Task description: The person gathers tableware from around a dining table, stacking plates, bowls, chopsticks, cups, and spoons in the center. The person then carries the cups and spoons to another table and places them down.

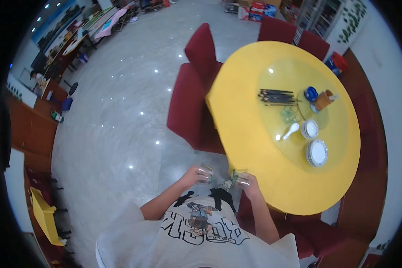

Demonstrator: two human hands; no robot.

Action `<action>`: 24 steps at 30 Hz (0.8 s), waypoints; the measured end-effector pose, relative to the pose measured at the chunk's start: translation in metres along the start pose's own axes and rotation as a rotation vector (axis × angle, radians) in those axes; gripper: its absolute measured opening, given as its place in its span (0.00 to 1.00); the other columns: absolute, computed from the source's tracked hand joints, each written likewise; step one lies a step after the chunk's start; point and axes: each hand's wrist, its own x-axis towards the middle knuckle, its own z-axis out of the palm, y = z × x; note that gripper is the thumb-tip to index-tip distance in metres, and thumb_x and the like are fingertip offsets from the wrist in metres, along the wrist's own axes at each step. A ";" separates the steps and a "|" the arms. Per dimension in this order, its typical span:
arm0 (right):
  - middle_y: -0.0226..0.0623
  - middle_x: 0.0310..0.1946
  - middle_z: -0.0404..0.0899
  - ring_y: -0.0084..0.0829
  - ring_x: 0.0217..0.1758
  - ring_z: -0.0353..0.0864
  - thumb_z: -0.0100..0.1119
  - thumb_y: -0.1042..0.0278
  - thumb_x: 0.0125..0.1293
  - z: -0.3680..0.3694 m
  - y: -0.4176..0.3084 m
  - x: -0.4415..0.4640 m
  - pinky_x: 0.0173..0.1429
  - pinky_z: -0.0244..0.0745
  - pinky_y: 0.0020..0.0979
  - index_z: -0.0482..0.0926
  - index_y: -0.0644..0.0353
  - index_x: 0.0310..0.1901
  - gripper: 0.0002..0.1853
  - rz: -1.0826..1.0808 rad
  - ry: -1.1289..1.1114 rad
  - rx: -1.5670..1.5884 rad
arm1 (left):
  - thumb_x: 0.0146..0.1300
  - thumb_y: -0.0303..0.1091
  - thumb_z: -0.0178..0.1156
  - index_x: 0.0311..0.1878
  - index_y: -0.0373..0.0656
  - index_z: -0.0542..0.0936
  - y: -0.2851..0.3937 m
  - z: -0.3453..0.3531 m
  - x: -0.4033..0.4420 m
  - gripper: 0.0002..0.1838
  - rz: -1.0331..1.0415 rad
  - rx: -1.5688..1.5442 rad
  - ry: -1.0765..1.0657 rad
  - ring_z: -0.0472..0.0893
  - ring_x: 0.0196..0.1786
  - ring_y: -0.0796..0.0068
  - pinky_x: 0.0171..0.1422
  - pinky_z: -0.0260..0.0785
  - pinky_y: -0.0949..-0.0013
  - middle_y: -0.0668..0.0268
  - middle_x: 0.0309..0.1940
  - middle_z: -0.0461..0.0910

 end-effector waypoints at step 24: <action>0.31 0.29 0.77 0.21 0.25 0.74 0.70 0.64 0.55 0.680 0.172 -0.016 0.27 0.68 0.21 0.79 0.66 0.36 0.14 0.493 -1.246 -0.313 | 0.55 0.25 0.63 0.38 0.36 0.80 -0.024 -0.306 -0.502 0.07 0.858 -0.714 0.973 0.80 0.32 0.78 0.39 0.74 0.74 0.65 0.31 0.82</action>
